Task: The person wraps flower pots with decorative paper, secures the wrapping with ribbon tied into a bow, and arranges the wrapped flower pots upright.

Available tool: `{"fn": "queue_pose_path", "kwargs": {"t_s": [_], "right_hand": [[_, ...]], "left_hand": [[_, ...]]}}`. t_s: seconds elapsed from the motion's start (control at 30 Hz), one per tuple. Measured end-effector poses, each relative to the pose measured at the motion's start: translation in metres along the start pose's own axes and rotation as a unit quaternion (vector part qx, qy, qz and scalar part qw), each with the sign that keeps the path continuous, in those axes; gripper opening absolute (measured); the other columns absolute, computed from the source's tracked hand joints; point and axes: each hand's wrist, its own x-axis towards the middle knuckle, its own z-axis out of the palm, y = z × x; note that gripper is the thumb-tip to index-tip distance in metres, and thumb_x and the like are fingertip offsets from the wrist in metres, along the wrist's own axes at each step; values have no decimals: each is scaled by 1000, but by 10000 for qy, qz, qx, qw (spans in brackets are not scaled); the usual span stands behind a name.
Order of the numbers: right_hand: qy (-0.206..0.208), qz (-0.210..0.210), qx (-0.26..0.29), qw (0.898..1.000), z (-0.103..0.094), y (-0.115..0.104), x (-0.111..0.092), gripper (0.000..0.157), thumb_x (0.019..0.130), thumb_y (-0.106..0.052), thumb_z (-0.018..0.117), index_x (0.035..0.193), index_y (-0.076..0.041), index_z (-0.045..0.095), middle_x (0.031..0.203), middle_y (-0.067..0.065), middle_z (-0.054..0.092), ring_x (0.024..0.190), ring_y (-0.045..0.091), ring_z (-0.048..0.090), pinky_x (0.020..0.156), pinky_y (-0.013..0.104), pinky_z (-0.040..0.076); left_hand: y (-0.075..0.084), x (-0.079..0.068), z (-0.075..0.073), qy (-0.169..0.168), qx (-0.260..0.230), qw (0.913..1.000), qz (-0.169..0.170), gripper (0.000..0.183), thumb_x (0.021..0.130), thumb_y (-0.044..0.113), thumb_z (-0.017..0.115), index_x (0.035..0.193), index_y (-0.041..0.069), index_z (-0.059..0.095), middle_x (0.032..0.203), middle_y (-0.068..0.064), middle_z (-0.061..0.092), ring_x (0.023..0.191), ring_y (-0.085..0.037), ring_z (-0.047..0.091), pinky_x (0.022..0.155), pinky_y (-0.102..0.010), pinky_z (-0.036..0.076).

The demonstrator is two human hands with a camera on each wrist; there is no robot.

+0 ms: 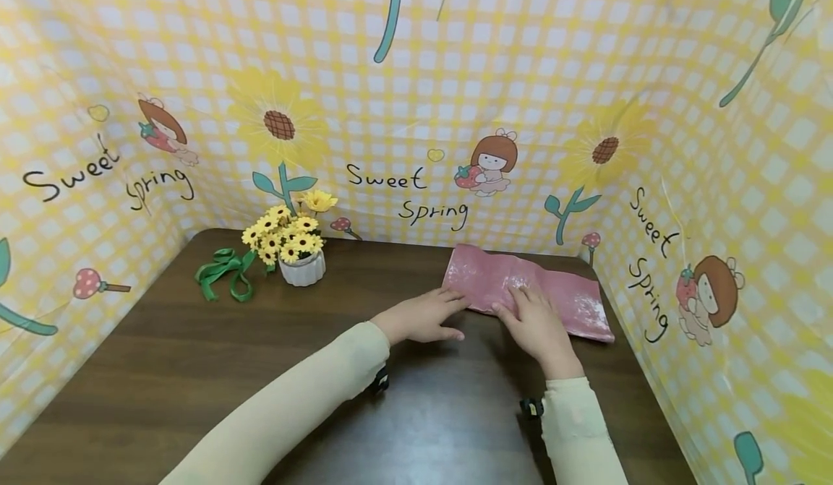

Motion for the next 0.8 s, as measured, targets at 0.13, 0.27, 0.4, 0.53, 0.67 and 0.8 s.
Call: {"fn": "queue_pose_path", "kwargs": {"t_s": [0.13, 0.27, 0.4, 0.53, 0.67, 0.8], "right_hand": [[-178, 172, -141, 9996, 6, 5, -1, 66, 107, -48, 48, 150, 2, 47, 148, 30, 49, 138, 52, 43, 112, 69, 31], [-349, 270, -221, 9988, 14, 8, 0, 64, 108, -49, 45, 146, 2, 52, 144, 29, 54, 136, 51, 47, 110, 70, 33], [-594, 286, -196, 9976, 21, 7, 1, 63, 108, -49, 44, 142, 2, 56, 142, 28, 57, 133, 49, 50, 109, 67, 36], [-698, 229, -38, 9973, 23, 2, 1, 57, 108, -47, 46, 135, -1, 63, 132, 24, 65, 126, 45, 58, 106, 63, 41], [-598, 6, -38, 9982, 24, -6, 2, 43, 107, -43, 50, 119, -7, 70, 114, 15, 73, 114, 39, 66, 99, 59, 48], [-581, -295, -282, 9975, 29, -18, 1, 39, 107, -40, 51, 115, -7, 71, 113, 15, 74, 112, 40, 67, 98, 58, 49]], "left_hand": [[0, 3, 1, -110, -35, 9999, -33, 77, 99, 60, 55, 160, 17, 37, 165, -8, 36, 152, -30, 33, 123, -43, 28], [1, 4, -2, -352, -152, 9990, -245, 77, 99, 60, 55, 160, 18, 35, 165, -6, 34, 150, -26, 36, 120, -42, 33], [-6, 1, -2, -614, -204, 9968, -461, 78, 100, 60, 54, 161, 18, 33, 166, -4, 34, 150, -22, 37, 120, -40, 34], [-17, -3, -1, -728, -203, 9954, -596, 76, 99, 62, 54, 160, 19, 37, 165, -2, 36, 149, -20, 38, 120, -39, 34], [-27, -8, -4, -654, -102, 9946, -795, 67, 100, 58, 56, 153, 19, 48, 158, -2, 47, 143, -21, 46, 115, -41, 40], [-25, -12, -6, -383, 446, 9957, -717, 56, 100, 52, 60, 145, 18, 58, 150, -4, 55, 138, -25, 52, 114, -41, 41]]}}
